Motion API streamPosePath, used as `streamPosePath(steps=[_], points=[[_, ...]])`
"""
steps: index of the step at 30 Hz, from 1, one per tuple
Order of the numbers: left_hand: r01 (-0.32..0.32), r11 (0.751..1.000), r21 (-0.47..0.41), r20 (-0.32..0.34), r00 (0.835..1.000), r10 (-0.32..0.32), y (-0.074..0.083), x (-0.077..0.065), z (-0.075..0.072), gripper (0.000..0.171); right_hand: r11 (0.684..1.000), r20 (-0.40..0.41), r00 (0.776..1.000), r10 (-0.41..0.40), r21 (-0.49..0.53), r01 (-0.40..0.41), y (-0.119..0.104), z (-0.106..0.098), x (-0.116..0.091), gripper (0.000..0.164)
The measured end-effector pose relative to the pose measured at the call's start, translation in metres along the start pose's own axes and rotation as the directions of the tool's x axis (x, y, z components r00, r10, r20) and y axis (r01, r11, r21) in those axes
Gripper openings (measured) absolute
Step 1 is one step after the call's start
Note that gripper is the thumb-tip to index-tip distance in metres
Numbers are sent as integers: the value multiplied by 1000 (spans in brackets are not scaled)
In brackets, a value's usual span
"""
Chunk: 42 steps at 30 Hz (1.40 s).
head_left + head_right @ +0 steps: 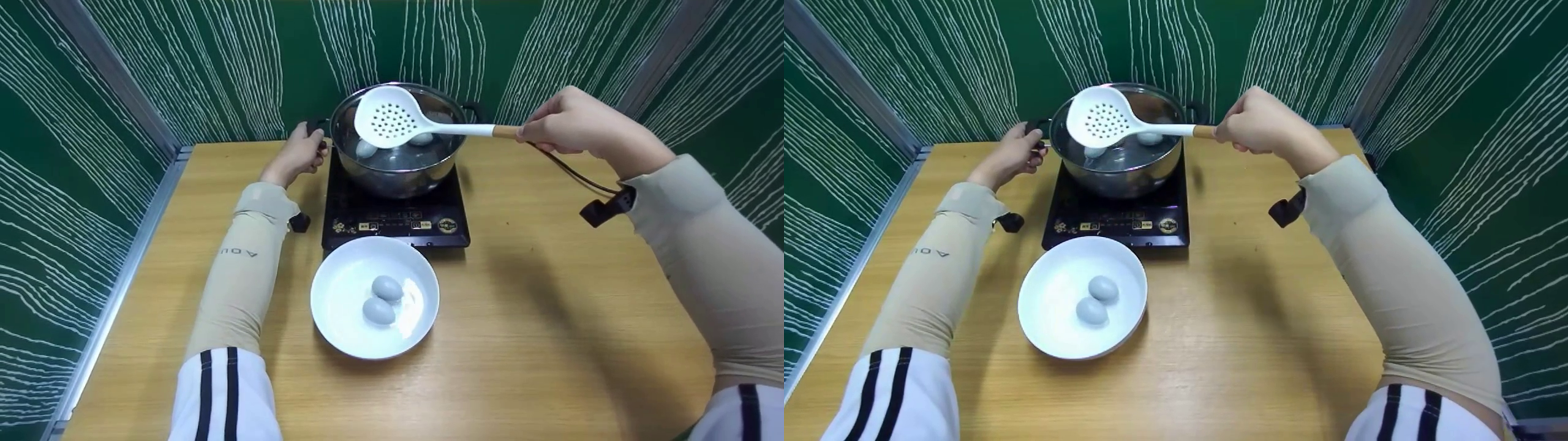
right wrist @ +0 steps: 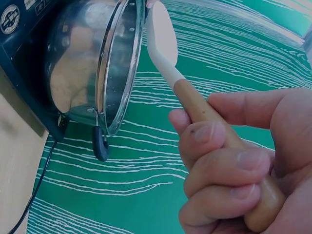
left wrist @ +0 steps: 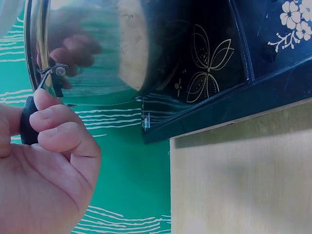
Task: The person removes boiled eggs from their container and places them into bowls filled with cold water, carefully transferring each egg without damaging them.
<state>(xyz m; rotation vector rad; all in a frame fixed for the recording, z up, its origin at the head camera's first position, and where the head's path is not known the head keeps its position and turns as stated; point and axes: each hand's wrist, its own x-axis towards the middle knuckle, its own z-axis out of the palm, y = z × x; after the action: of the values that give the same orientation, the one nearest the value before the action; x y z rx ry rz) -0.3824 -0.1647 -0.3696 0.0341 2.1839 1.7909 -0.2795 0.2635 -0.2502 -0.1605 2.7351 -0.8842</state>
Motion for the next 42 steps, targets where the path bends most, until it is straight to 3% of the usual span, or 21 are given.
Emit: streamPosePath(steps=[8,17,29,36,42], points=[[-11,1000,16,-12,1000,11,-4,3,1,68,997,-16,1000,9,-76,-10,1,1,18,35],[20,1000,-1,-5,1000,-20,0,1,0,69,982,-61,998,25,-184,-36,-6,6,32,34],[43,999,26,9,999,-43,16,-18,6,68,920,-91,996,-3,-390,-33,-19,15,37,26],[-3,1000,28,-26,1000,4,-3,5,0,67,880,-134,991,-10,-472,-55,-30,25,42,32],[-5,1000,1,-20,1000,5,-3,4,0,43,861,-121,992,15,-503,-75,-39,34,46,33]])
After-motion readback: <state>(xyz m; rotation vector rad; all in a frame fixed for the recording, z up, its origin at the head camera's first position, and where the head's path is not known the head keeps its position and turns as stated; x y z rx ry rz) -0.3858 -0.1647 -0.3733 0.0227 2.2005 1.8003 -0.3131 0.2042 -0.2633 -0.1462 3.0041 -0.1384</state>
